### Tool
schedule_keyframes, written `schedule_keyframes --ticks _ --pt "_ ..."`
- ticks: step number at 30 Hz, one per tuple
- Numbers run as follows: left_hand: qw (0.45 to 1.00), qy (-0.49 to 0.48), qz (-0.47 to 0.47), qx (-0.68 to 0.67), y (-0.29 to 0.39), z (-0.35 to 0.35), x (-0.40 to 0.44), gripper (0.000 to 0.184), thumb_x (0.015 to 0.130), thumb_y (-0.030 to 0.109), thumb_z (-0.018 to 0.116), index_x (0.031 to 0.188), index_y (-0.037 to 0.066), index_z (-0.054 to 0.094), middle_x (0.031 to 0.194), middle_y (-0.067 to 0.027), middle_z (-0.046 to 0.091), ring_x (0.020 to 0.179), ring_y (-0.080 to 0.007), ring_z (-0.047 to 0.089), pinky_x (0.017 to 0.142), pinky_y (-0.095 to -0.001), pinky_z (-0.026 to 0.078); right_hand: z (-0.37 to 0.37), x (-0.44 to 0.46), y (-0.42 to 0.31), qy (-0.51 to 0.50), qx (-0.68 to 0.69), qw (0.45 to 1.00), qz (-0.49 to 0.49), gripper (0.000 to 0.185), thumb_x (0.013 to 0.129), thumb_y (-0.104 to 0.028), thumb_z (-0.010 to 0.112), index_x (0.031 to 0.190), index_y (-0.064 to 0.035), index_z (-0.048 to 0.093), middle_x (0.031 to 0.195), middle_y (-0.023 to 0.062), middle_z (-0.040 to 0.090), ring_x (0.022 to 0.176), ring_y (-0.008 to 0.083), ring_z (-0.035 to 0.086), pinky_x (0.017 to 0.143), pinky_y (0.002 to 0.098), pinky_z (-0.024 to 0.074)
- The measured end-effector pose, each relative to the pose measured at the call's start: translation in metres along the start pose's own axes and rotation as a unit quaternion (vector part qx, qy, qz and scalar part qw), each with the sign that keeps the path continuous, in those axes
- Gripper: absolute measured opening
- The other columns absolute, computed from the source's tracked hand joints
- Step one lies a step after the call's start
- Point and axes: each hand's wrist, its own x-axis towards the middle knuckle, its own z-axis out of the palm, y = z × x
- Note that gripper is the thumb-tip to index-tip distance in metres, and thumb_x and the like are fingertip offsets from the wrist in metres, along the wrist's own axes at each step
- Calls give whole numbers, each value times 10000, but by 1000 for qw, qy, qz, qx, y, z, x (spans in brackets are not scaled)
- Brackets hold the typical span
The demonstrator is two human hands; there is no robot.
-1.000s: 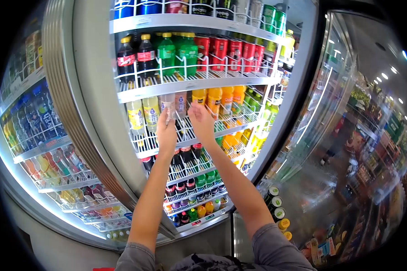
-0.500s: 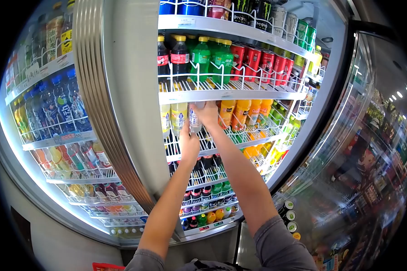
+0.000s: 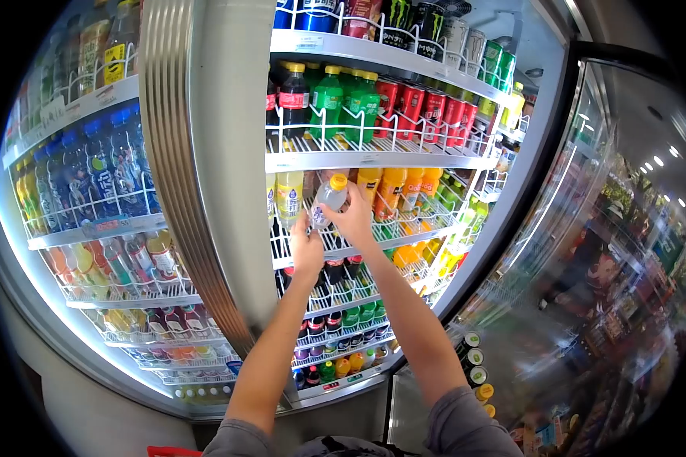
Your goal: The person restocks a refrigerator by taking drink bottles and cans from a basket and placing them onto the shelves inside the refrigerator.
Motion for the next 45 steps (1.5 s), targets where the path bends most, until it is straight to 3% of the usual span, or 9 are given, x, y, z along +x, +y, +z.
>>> schedule_keyframes --ticks 1,4,10,12,15,16,26,35,45 --pt "1000 2 11 5 5 -2 -4 533 856 -4 503 1385 -1 437 1240 -231 535 1144 -374 533 990 -425 418 -7 -6 -10 3 6 1000 -9 557 719 -40 798 1194 37 519 1186 104 518 1112 183 584 854 285 560" --pt "1000 -11 24 -1 11 -6 -11 568 864 60 579 1405 -2 416 1253 -229 523 1166 -366 516 1008 -418 403 -22 -23 -36 68 89 993 -33 643 694 -110 822 1251 4 522 1112 136 521 997 251 610 820 300 551" --pt "981 -106 121 111 39 -15 -38 821 798 354 745 1457 45 366 1454 -215 400 1346 -366 388 1094 -443 323 -81 -52 -93 83 74 994 -9 649 734 -92 796 1291 34 488 1165 117 521 1013 199 602 822 315 571" --pt "954 -90 196 206 54 -16 -54 846 744 417 782 1421 67 416 1435 -196 432 1346 -350 385 1092 -435 311 -101 -58 -96 43 194 969 146 653 753 -100 792 1308 41 478 1175 117 559 1011 195 622 822 310 568" --pt "973 -223 25 -53 81 -14 -84 706 693 240 844 1272 17 508 1161 -155 624 1092 -273 592 940 -391 461 -128 -70 -120 51 172 969 169 597 802 -139 764 1305 29 488 1147 121 615 1005 191 637 828 323 565" --pt "975 -207 60 -61 85 -10 -93 664 696 162 833 1257 3 516 1094 -144 647 1006 -242 628 876 -356 495 -139 -74 -128 32 161 970 180 580 817 -153 753 1303 25 492 1130 120 627 1007 189 636 831 325 562" --pt "951 -262 -15 -160 103 28 -195 631 745 159 807 1263 -16 492 1137 -146 607 1024 -227 611 871 -340 499 -185 -194 -152 20 191 920 341 634 879 -210 708 1416 -68 401 1245 95 590 1122 181 577 937 325 476" --pt "877 -335 -152 -310 139 -28 -307 689 865 95 683 1452 1 336 1333 -140 505 1240 -220 484 1014 -344 422 -227 -283 -196 9 261 904 339 568 861 -165 702 1356 -37 456 1214 63 592 1139 155 541 986 323 411" --pt "895 -299 -176 -282 165 -125 -405 725 882 66 685 1488 22 290 1397 -121 458 1239 -204 494 1003 -345 455 -224 -359 -255 -138 318 869 352 592 842 -138 727 1356 -10 463 1245 74 592 1157 166 553 1010 326 420"
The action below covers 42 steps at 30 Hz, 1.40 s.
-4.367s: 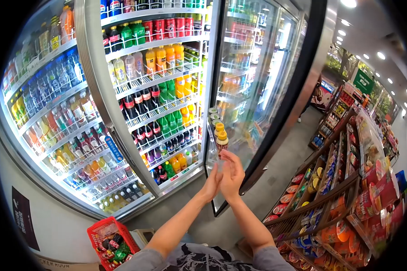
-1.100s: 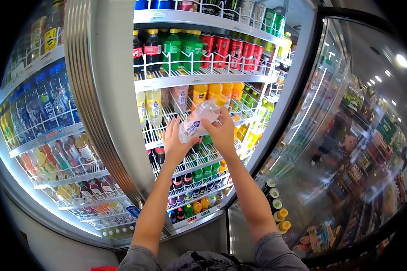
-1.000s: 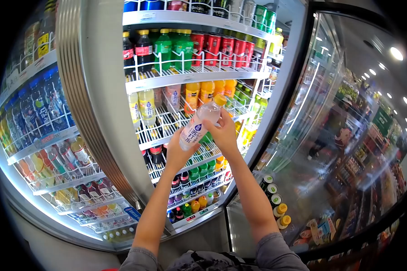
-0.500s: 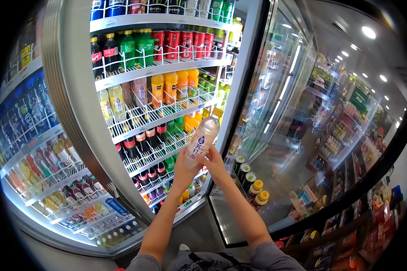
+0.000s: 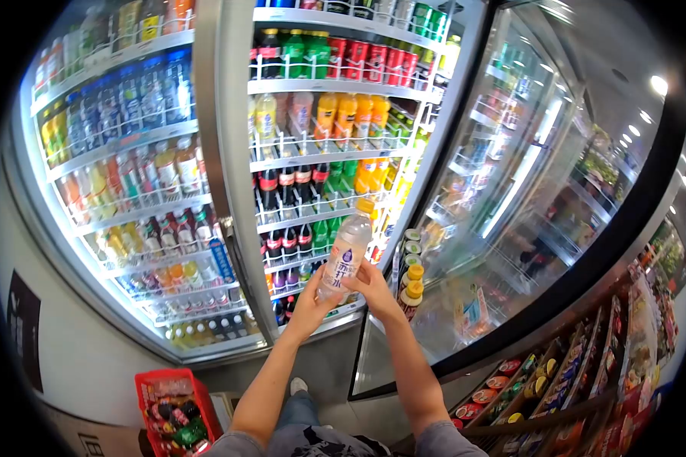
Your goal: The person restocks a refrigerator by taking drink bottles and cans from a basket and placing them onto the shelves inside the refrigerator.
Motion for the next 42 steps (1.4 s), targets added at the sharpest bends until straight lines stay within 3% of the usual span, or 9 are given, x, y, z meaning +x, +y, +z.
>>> schedule_keyframes --ticks 11,14,19,21,26,31,34,40,42 --pt "991 123 16 52 42 -87 -92 775 842 78 724 1466 19 268 1338 -111 495 1174 -204 547 927 -317 504 112 23 32 -179 -10 982 56 601 844 -122 728 1367 -5 457 1218 71 603 1129 160 554 978 331 451" --pt "987 153 8 56 52 -110 -103 735 833 62 718 1440 25 305 1299 -89 496 1216 -196 516 1003 -337 439 132 34 42 -213 -25 975 64 639 844 -166 738 1387 -5 443 1239 85 597 1147 175 552 992 335 442" --pt "985 145 -90 14 81 -144 -123 741 846 93 715 1451 62 289 1281 -88 495 1134 -180 570 945 -324 478 165 47 50 -260 -28 960 103 647 853 -178 736 1395 2 433 1272 97 585 1181 184 539 1007 341 434" --pt "987 143 -73 18 76 -161 -124 716 858 113 710 1449 75 308 1294 -90 496 1097 -167 589 932 -319 485 177 54 48 -268 -35 956 111 662 857 -185 734 1408 3 420 1286 101 578 1205 188 530 1029 344 419" --pt "987 145 -62 -10 72 -192 -123 670 864 102 711 1427 29 355 1284 -81 522 1116 -167 586 944 -320 480 197 77 62 -307 -32 940 145 723 847 -156 735 1450 -10 363 1440 115 447 1381 214 358 1116 359 315" --pt "983 176 -58 -12 77 -222 -135 719 863 91 713 1463 27 321 1290 -81 524 1124 -168 581 949 -314 476 227 91 74 -332 -24 927 172 781 811 -60 725 1476 -32 316 1421 102 464 1341 196 409 1077 342 369" --pt "982 178 -64 -20 81 -239 -144 748 865 93 711 1482 27 294 1295 -83 523 1128 -169 579 951 -312 472 243 101 88 -364 -38 915 168 722 804 -51 734 1430 -31 376 1369 74 496 1293 179 450 1037 325 413" --pt "978 202 -53 -21 81 -266 -160 748 877 116 703 1492 31 286 1326 -91 522 1136 -161 572 951 -308 466 272 121 112 -403 -63 900 154 696 797 -80 761 1399 -30 416 1342 71 509 1291 179 453 1060 335 396" --pt "976 208 -65 1 80 -277 -166 789 875 183 720 1505 40 268 1307 -107 548 1125 -178 579 907 -323 495 282 126 122 -413 -91 897 131 656 806 -103 760 1376 -36 442 1328 76 515 1293 189 452 1080 337 377"
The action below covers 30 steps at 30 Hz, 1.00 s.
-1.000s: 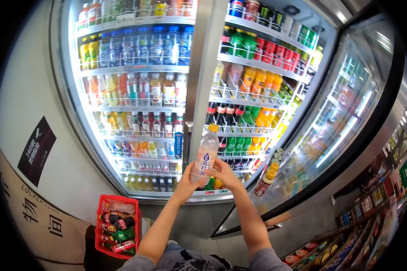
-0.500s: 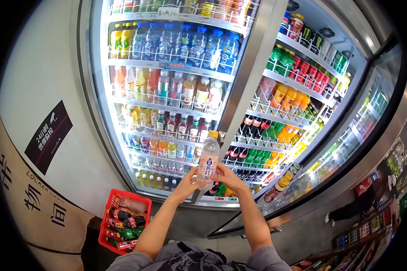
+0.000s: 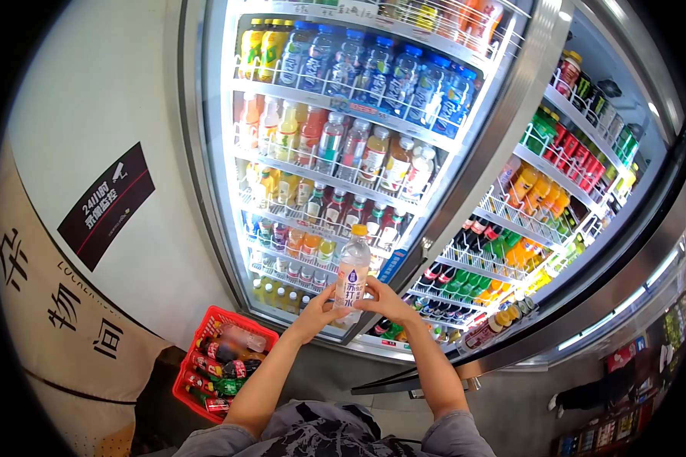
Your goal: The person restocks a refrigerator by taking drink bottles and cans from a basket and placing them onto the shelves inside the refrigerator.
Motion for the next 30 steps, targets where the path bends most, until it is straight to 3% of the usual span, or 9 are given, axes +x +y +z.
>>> schedule_keyframes --ticks 7,11,13,16,21,25,27,30 --pt "996 89 26 19 1 -37 -15 778 857 164 738 1492 45 305 1289 -100 560 1109 -168 582 906 -309 488 28 55 15 -62 36 997 -24 656 812 -70 741 1390 -78 430 1354 38 476 1281 186 457 1023 382 445" --pt "985 165 46 7 0 -50 -29 741 870 136 720 1484 44 316 1296 -91 558 1123 -181 582 950 -321 469 44 92 40 -104 0 994 -34 619 826 -87 727 1376 -52 445 1316 73 486 1201 189 518 997 367 457" --pt "978 205 39 3 -3 -56 -35 749 877 127 711 1497 48 297 1317 -91 542 1129 -183 577 964 -317 456 56 102 35 -125 15 991 -34 609 822 -77 718 1372 -40 460 1277 59 556 1180 168 518 1009 351 422" --pt "967 247 68 -8 -25 -68 -43 765 882 133 708 1510 58 277 1316 -92 545 1127 -178 573 964 -295 444 74 112 25 -152 18 988 13 606 824 -59 701 1376 -36 453 1247 60 570 1173 162 524 995 334 427" --pt "936 349 53 6 -66 -67 -70 674 900 201 700 1456 46 354 1274 -86 573 1155 -164 546 980 -310 436 98 137 72 -254 38 966 44 572 851 -60 668 1380 -37 450 1236 80 586 1129 157 552 969 332 443" --pt "911 409 53 -7 -91 -60 -91 639 913 231 690 1439 36 383 1252 -91 591 1147 -166 549 969 -313 442 116 151 114 -316 0 946 68 576 823 -73 711 1348 -15 479 1201 75 584 1085 184 553 920 337 474" --pt "895 445 33 -4 -104 -56 -102 598 914 241 691 1402 30 417 1240 -87 596 1134 -162 555 955 -316 452 129 152 133 -341 2 937 76 595 833 -85 708 1371 -31 460 1225 77 576 1062 155 565 913 321 472" --pt "889 457 24 -28 -155 -72 -119 582 912 210 692 1391 28 416 1193 -77 611 1084 -152 577 901 -300 477 147 149 145 -368 -5 926 87 643 813 -99 739 1374 -6 439 1236 91 564 1059 170 567 915 328 475"
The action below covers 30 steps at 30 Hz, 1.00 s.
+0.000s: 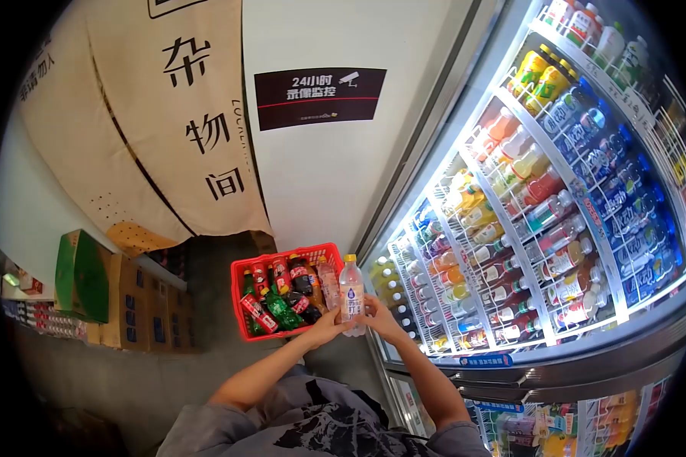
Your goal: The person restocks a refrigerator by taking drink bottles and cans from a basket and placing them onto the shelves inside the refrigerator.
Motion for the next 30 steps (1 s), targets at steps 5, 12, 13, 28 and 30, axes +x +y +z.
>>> schedule_keyframes --ticks 5,12,13,28,30 --pt "999 28 -19 10 5 -25 -11 544 909 209 690 1364 38 447 1164 -64 619 1041 -150 591 880 -288 480 18 27 23 -43 -16 999 15 667 831 -119 729 1388 18 388 1280 115 558 1126 197 570 964 349 469" --pt "992 88 -69 -60 -10 -54 5 442 892 146 660 1296 34 519 1105 -59 641 954 -160 622 809 -296 507 35 61 30 -49 -6 999 17 645 902 -98 630 1462 8 330 1330 110 543 1156 192 561 954 326 463" --pt "991 87 -72 -66 -20 -58 11 442 892 146 660 1296 34 519 1105 -59 641 954 -160 622 809 -296 507 35 65 30 -56 21 997 43 640 907 -94 613 1470 0 323 1336 107 541 1156 192 562 954 325 463" --pt "967 254 -11 -26 -82 -57 76 367 875 101 649 1213 -13 561 1034 -121 693 900 -182 681 783 -311 544 3 142 90 -104 0 989 101 680 848 -22 625 1456 25 324 1238 129 592 1092 192 598 891 316 501" --pt "962 269 -37 -31 -82 -55 79 369 870 90 648 1212 -17 557 1017 -120 697 893 -181 683 780 -315 546 1 151 97 -114 -3 988 102 653 835 -11 621 1433 27 362 1198 136 616 1057 189 617 865 318 515"
